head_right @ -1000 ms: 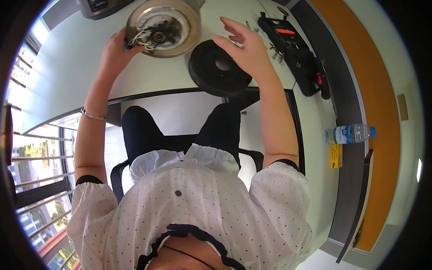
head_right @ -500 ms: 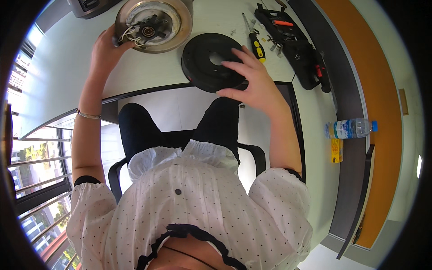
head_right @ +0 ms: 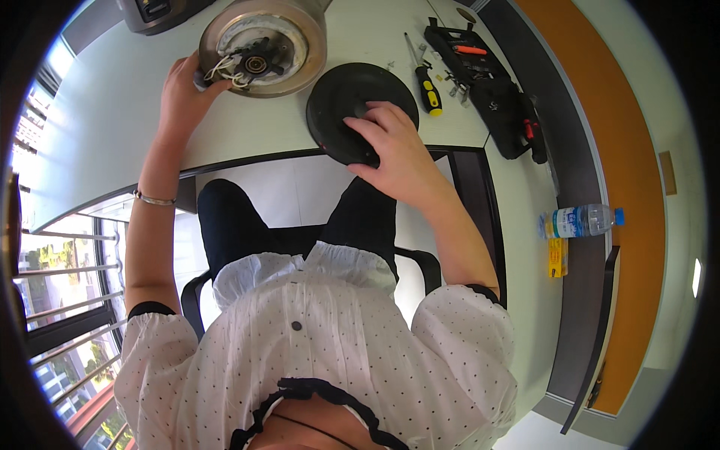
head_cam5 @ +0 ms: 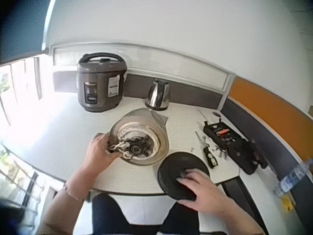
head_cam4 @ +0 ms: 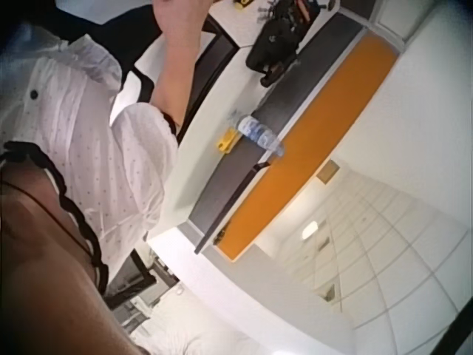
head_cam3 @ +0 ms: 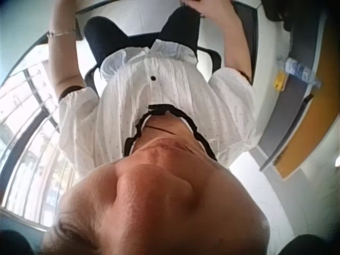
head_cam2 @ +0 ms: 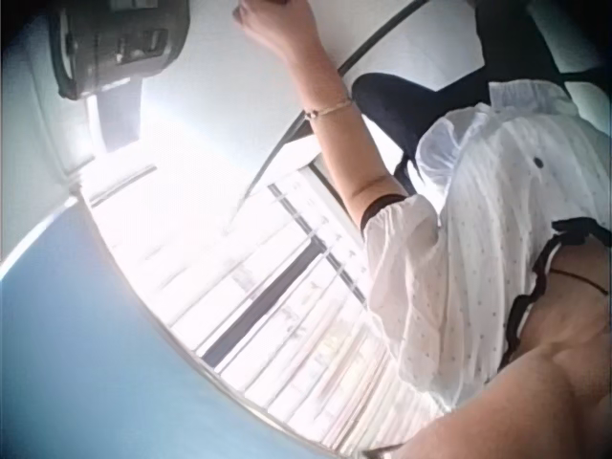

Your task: The person assembles a small kitchen appliance by connecting internal wires, placing a black base onto the main body, and securing it with a screwdriver. The person then tightens the screw to complete the assembly.

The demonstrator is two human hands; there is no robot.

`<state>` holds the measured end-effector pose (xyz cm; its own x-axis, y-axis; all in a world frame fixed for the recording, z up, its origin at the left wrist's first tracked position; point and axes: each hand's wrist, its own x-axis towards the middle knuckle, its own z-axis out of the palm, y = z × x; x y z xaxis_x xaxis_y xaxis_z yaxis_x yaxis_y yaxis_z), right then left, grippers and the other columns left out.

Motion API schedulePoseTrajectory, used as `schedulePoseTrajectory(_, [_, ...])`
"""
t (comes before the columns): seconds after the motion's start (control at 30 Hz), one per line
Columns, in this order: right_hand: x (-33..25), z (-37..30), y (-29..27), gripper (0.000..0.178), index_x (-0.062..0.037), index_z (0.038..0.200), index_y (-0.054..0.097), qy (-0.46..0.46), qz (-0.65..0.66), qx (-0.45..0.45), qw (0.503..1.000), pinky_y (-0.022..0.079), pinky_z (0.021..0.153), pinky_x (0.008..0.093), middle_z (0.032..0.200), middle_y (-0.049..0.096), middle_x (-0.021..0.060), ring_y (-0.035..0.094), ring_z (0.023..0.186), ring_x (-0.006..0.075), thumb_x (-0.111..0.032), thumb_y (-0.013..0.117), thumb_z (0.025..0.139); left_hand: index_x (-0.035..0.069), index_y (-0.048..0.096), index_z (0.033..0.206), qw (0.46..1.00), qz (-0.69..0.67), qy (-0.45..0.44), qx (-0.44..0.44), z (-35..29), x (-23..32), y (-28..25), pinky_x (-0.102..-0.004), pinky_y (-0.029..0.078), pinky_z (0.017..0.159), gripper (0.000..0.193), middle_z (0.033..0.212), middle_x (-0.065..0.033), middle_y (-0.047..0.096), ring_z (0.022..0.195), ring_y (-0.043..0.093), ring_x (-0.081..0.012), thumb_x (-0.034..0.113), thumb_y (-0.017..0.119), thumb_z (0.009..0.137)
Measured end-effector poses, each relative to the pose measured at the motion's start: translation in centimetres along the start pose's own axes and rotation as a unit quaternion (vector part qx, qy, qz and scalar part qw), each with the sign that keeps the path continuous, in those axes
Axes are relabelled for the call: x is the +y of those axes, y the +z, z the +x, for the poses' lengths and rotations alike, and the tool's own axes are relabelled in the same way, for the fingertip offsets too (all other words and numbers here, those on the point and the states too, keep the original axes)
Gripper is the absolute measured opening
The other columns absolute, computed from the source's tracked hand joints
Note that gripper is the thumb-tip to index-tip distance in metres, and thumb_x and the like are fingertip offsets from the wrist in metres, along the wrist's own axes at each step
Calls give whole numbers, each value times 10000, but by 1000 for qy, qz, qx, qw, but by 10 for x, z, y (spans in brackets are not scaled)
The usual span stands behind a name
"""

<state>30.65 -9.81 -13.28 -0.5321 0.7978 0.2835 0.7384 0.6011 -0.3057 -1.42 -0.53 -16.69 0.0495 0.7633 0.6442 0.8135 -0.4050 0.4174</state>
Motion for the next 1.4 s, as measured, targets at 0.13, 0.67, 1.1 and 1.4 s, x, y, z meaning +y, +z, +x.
schedulePoseTrajectory(0.13, [-10, -7, -9, 631, -68, 1170, 594, -58, -102, 35, 992, 348, 1061, 474, 1134, 525, 112, 451, 1199, 317, -40, 782, 569, -2, 580, 1176, 1000, 17, -8, 5, -2, -5, 2, -400, 466, 870, 622, 1000, -146, 661, 1010, 570, -314, 252, 810, 657])
schedulePoseTrajectory(0.67, [-28, -12, 0, 799, 0, 1335, 444, 34, 318, 364, 875, 445, 924, 345, 1256, 531, 130, 548, 1036, 212, -162, 850, 667, -17, 591, 1036, 999, 9, 37, 4, -1, -3, 2, -398, 463, 772, 524, 863, -127, 629, 885, 565, -304, 245, 825, 646])
schedulePoseTrajectory(1.1, [-14, -13, -32, 782, -75, 1341, 459, 11, 742, 319, 590, 493, 887, 397, 1034, 605, 128, 543, 1099, 288, -703, 359, 886, -25, 586, 1085, 1000, 2, 27, -2, -3, 2, -2, -405, 461, 809, 539, 899, -138, 638, 936, 561, -315, 231, 812, 667])
schedulePoseTrajectory(1.4, [-30, -12, -20, 740, -48, 1338, 456, 4, 758, 283, 587, 452, 915, 407, 1047, 582, 162, 533, 1055, 298, -617, 509, 867, -15, 576, 1130, 999, -6, 34, 18, -4, 0, -3, -405, 458, 845, 546, 978, -169, 623, 987, 561, -329, 223, 787, 686])
